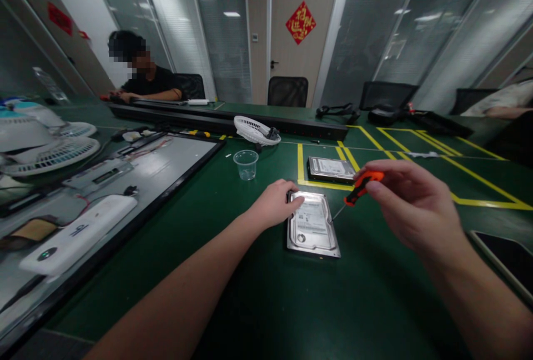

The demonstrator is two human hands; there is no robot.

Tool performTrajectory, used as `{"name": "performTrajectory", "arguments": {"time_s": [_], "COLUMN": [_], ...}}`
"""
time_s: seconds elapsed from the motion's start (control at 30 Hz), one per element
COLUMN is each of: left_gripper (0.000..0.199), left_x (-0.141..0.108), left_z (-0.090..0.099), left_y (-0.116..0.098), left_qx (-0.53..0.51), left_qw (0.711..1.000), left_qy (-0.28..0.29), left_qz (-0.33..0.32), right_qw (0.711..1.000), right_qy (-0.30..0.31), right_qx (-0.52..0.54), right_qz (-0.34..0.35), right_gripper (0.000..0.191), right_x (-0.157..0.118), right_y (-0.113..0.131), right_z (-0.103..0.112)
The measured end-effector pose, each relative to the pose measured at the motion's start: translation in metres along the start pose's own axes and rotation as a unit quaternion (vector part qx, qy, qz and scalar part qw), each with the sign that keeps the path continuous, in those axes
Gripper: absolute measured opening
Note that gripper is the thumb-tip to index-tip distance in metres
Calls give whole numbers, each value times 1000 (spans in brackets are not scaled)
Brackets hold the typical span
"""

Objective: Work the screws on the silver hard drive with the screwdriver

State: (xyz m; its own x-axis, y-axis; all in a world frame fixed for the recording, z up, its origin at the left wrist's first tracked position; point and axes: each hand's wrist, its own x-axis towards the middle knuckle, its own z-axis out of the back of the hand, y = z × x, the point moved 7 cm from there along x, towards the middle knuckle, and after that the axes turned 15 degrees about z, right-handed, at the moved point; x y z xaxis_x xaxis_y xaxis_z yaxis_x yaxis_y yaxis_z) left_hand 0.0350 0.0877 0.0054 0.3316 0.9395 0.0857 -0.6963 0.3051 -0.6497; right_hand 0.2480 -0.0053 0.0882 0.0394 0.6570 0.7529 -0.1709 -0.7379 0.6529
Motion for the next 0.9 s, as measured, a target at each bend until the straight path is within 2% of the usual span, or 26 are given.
{"name": "performTrajectory", "arguments": {"time_s": [0.2,0.47,0.67,0.9], "left_gripper": [29,30,30,31], "left_x": [1,0,0,0], "left_z": [0,1,0,1], "left_y": [-1,0,0,-1], "left_qx": [-2,-9,-3,-3], "left_qw": [1000,1000,1000,1000], "left_qy": [-6,-6,-2,-1], "left_qz": [-4,-5,-2,-2], "right_qw": [998,1000,997,1000], "right_qy": [19,7,20,13], "right_qx": [65,0,78,22], "right_qz": [-6,9,-8,15], "right_gripper": [24,28,27,32], "right_x": [2,1,2,0], "right_y": [4,0,4,-2], "right_z": [-8,-1,-10,-2]}}
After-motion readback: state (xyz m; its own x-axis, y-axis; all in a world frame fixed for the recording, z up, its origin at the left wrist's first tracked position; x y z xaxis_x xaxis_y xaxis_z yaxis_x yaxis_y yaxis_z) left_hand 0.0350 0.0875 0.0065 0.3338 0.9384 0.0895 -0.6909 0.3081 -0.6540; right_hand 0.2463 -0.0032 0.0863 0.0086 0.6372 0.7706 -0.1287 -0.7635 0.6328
